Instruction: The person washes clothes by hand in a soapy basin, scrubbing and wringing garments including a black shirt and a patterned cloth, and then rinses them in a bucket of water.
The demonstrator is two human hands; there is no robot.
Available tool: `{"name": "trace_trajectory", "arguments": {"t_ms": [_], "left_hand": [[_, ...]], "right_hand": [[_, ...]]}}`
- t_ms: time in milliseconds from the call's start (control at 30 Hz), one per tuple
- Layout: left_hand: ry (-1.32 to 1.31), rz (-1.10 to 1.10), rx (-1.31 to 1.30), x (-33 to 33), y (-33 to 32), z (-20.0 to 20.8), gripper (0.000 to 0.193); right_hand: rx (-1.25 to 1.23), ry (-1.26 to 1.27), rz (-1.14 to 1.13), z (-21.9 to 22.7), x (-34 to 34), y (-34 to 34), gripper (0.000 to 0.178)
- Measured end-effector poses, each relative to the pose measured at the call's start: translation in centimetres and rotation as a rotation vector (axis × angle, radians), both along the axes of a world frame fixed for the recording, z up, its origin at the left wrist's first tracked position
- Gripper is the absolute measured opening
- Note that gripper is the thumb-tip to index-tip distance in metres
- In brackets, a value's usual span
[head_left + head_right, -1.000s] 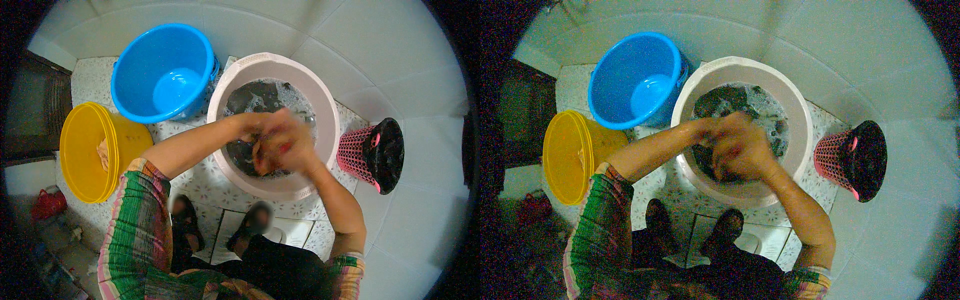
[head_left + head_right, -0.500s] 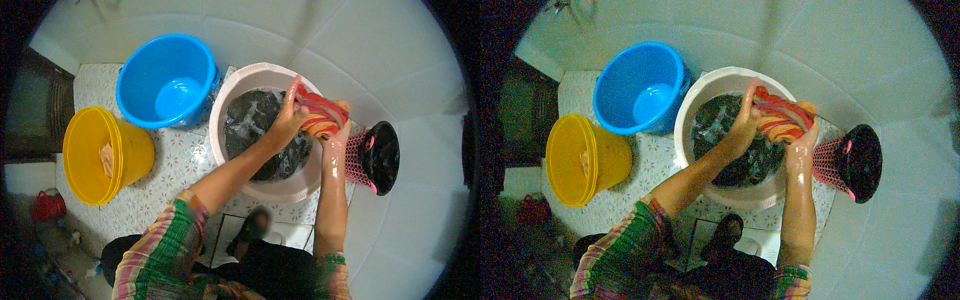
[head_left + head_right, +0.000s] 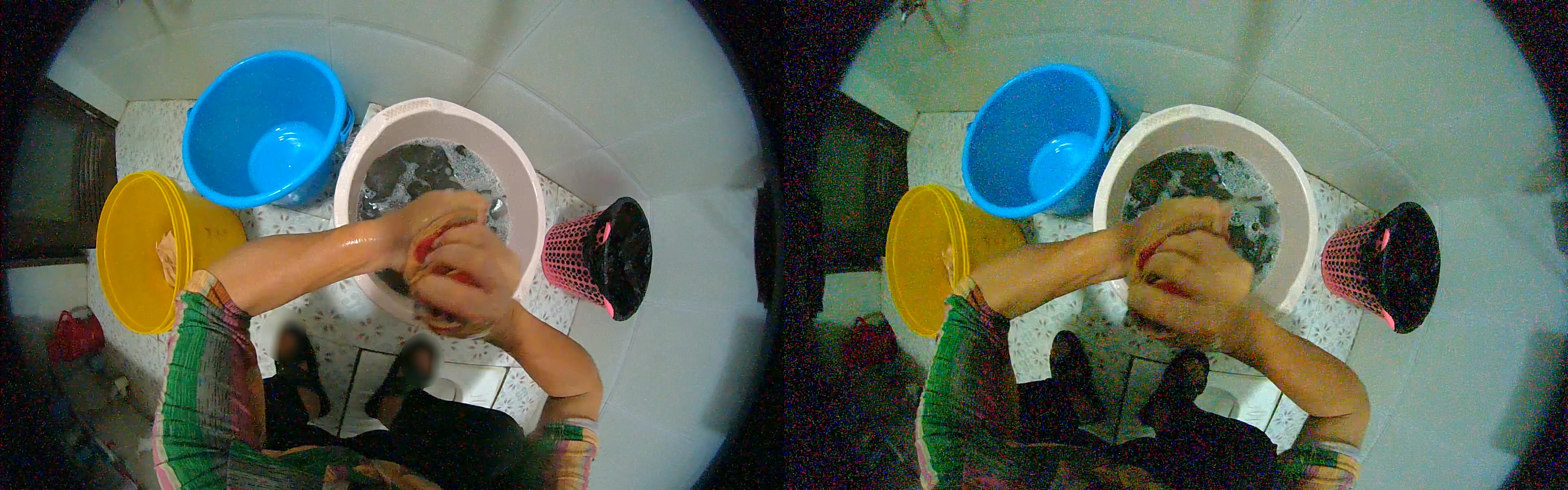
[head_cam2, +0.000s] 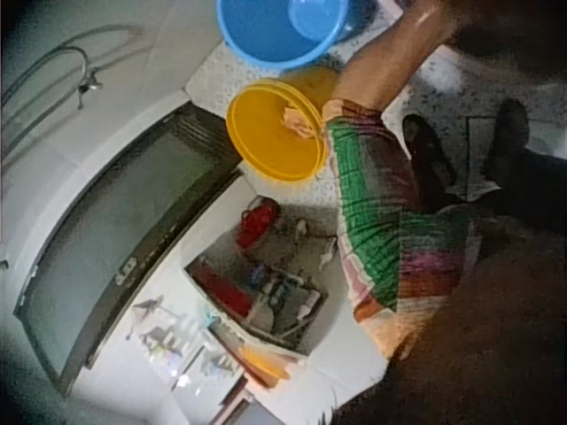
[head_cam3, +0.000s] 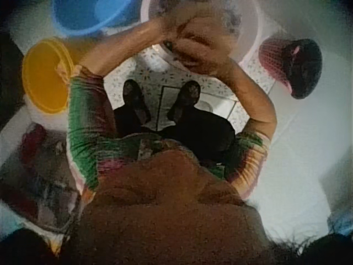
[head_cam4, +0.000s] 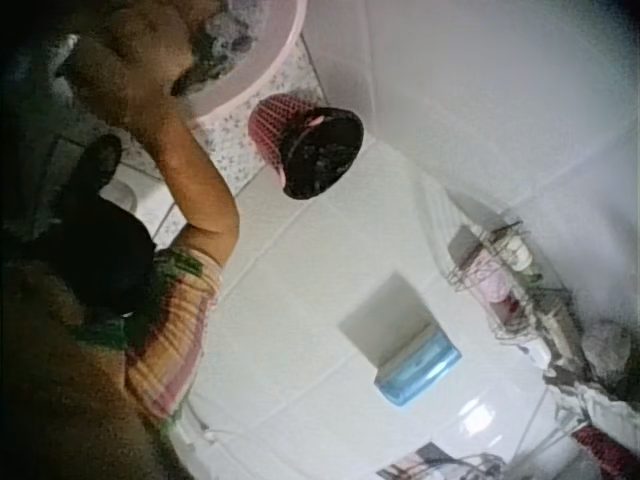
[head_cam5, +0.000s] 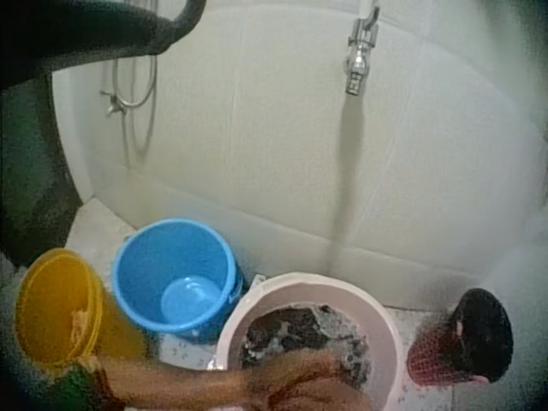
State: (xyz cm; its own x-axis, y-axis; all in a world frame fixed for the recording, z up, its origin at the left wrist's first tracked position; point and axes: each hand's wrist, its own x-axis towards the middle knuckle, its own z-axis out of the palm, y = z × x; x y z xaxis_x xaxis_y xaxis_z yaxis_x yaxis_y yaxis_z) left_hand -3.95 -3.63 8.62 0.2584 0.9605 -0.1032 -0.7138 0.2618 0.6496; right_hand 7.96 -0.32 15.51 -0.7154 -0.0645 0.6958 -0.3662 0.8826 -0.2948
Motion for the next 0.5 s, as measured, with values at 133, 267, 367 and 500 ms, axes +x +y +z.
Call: {"name": "trace_trajectory", "arguments": {"t_ms": [133, 267, 367, 500], "left_hand": [[0.057, -0.247, -0.319, 1.1, 0.0, -2.2, 0.023], [-0.024, -0.445, -0.173, 1.6, -0.1, -8.4, 0.029], [-0.067, -0.298, -0.045, 2.0, 0.2, -10.4, 0.029], [-0.3, 0.095, -0.254, 2.4, 0.3, -10.3, 0.035]], "right_hand": [[0.07, -0.197, 0.152, -1.3, 0.7, -0.5, 0.025], [0.06, -0.289, 0.294, -3.2, -0.1, -0.8, 0.019], [0.032, -0.5, 0.293, -4.1, -0.4, -0.3, 0.025], [-0.137, -0.541, 0.037, -5.1, -2.6, 2.0, 0.02]]}}
